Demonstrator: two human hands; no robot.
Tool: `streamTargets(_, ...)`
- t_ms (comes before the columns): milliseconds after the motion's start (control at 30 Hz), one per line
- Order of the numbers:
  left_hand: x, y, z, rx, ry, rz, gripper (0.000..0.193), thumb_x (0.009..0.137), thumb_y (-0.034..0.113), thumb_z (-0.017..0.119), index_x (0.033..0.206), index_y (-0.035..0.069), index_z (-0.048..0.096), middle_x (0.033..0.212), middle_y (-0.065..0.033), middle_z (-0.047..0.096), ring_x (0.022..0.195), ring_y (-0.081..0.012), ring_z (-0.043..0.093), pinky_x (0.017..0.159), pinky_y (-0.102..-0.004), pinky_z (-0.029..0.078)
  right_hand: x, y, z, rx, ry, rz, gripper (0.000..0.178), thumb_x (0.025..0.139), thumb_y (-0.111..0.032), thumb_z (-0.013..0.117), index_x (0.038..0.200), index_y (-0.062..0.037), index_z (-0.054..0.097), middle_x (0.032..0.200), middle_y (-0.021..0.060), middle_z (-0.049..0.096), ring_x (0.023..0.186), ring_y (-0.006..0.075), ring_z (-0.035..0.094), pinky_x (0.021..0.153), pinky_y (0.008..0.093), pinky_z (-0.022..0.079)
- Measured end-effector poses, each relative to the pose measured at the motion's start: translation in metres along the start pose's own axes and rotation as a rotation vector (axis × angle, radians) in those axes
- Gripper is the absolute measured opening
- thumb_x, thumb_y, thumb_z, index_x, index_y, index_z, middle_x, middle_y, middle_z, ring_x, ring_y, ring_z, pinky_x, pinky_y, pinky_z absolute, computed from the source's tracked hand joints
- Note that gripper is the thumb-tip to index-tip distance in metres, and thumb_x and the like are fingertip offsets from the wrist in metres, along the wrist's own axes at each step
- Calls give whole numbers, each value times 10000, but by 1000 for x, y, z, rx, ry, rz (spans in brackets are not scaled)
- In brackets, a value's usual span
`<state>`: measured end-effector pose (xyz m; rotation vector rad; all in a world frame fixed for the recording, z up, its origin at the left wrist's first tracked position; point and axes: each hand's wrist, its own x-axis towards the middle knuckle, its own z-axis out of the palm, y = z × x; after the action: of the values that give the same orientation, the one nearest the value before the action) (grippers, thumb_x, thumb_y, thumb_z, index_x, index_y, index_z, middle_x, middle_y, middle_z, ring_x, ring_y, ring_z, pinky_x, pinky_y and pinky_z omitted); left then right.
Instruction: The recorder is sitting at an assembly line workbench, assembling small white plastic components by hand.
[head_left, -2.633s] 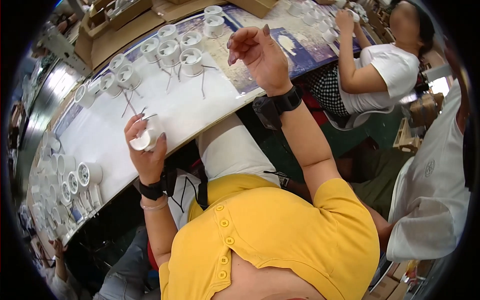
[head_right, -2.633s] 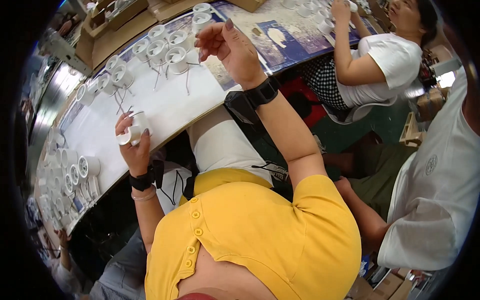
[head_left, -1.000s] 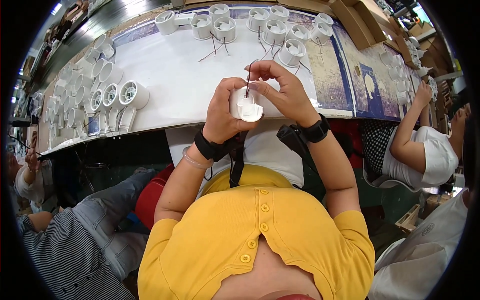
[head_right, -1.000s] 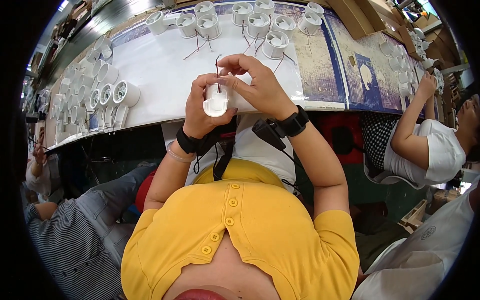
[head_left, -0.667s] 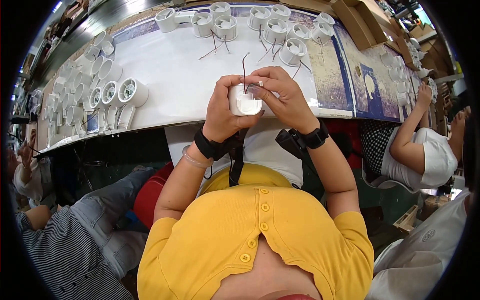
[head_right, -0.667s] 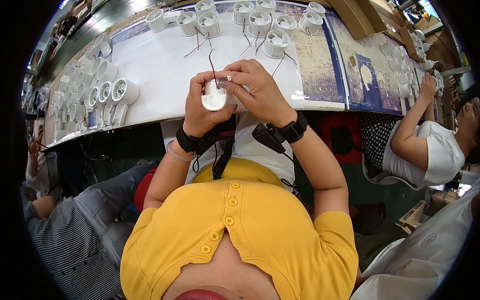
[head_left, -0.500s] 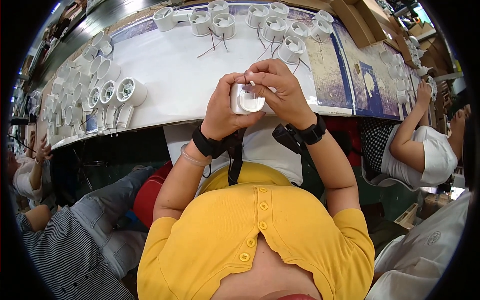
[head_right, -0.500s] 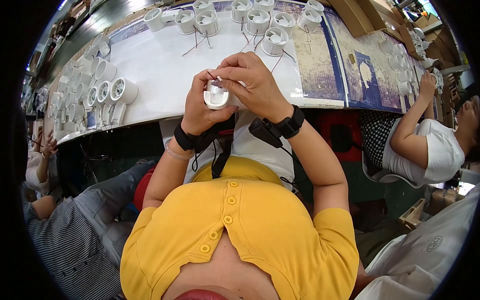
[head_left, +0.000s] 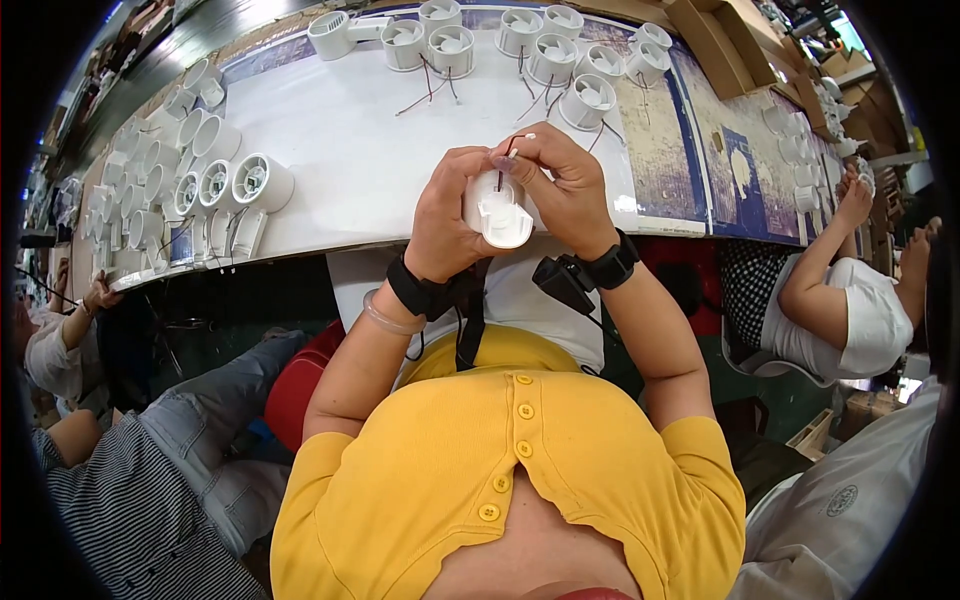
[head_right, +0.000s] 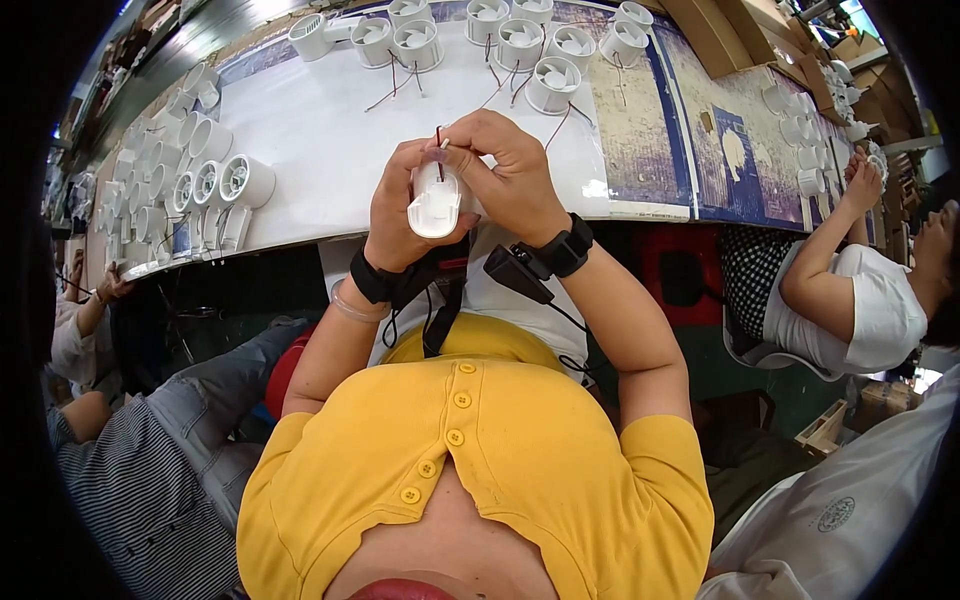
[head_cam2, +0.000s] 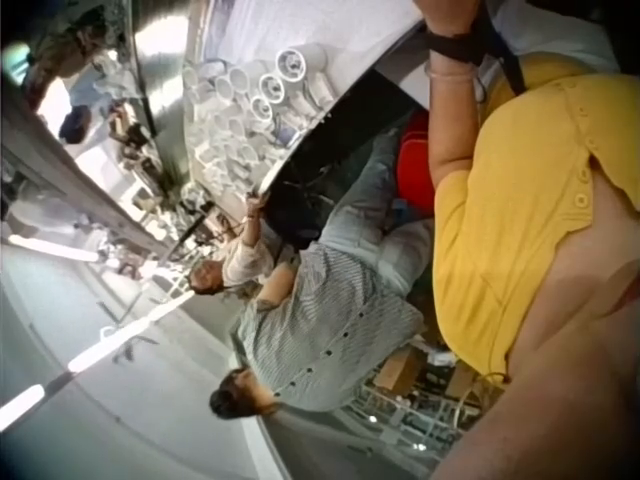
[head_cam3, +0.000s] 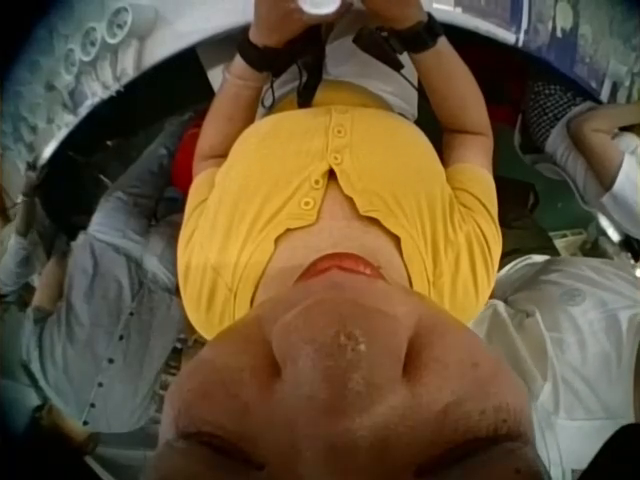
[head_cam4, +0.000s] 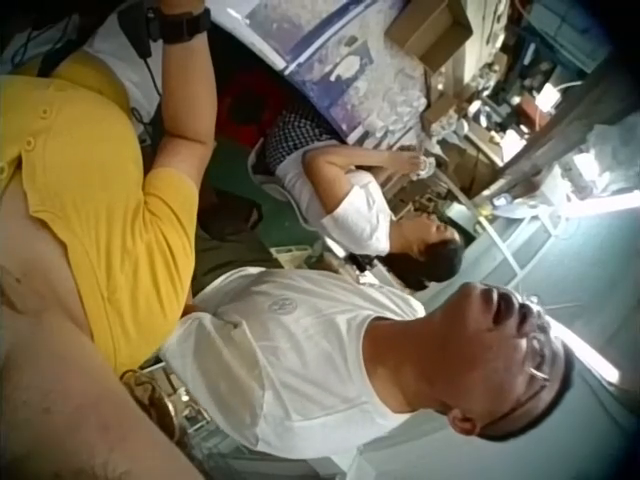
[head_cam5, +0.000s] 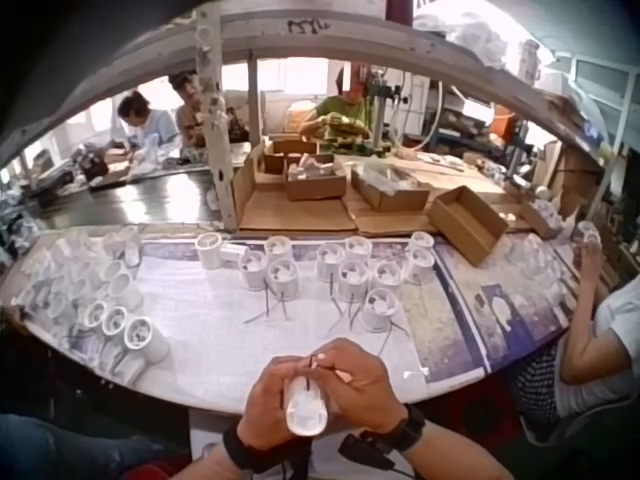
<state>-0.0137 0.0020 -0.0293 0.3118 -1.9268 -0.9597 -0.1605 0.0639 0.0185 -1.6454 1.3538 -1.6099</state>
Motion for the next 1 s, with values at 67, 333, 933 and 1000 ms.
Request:
streamTargets(67, 0, 1, 1, -56, 50, -54, 645, 603, 155, 829, 1156, 75, 506, 1112, -124, 561, 1018, -291, 571, 864, -344, 478, 1, 3, 1, 22, 1, 13, 66, 873, -22, 636, 928, -5, 669, 898, 53, 619, 838, 127, 576, 746, 244, 461)
streamTargets(333, 13, 9, 7, -250, -34, -272, 725, 686, 81, 755, 1313, 91, 392, 1174, -134, 543, 1056, -270, 561, 899, -352, 465, 4, 17, -7, 46, 28, 57, 116, 930, -75, 578, 986, -12, 658, 966, 49, 626, 879, 138, 583, 780, 245, 466)
streamTargets(933, 12, 18, 9, -371, -100, -487, 938, 749, 80, 703, 1440, 34, 71, 1211, -176, 532, 1097, -224, 558, 925, -330, 454, 9, 29, -10, 621, -207, 369, 406, 993, -279, 353, 1099, 24, 602, 1049, 96, 632, 951, 170, 597, 895, 290, 459)
streamTargets(1000, 12, 17, 11, -286, -118, -521, 1000, 731, 138, 730, 1430, 7, 28, 1177, -214, 555, 1036, -265, 604, 899, -335, 475, 8, 31, -12, 412, -230, 289, 335, 993, -240, 424, 1063, 7, 639, 1049, 75, 651, 928, 138, 608, 871, 262, 464)
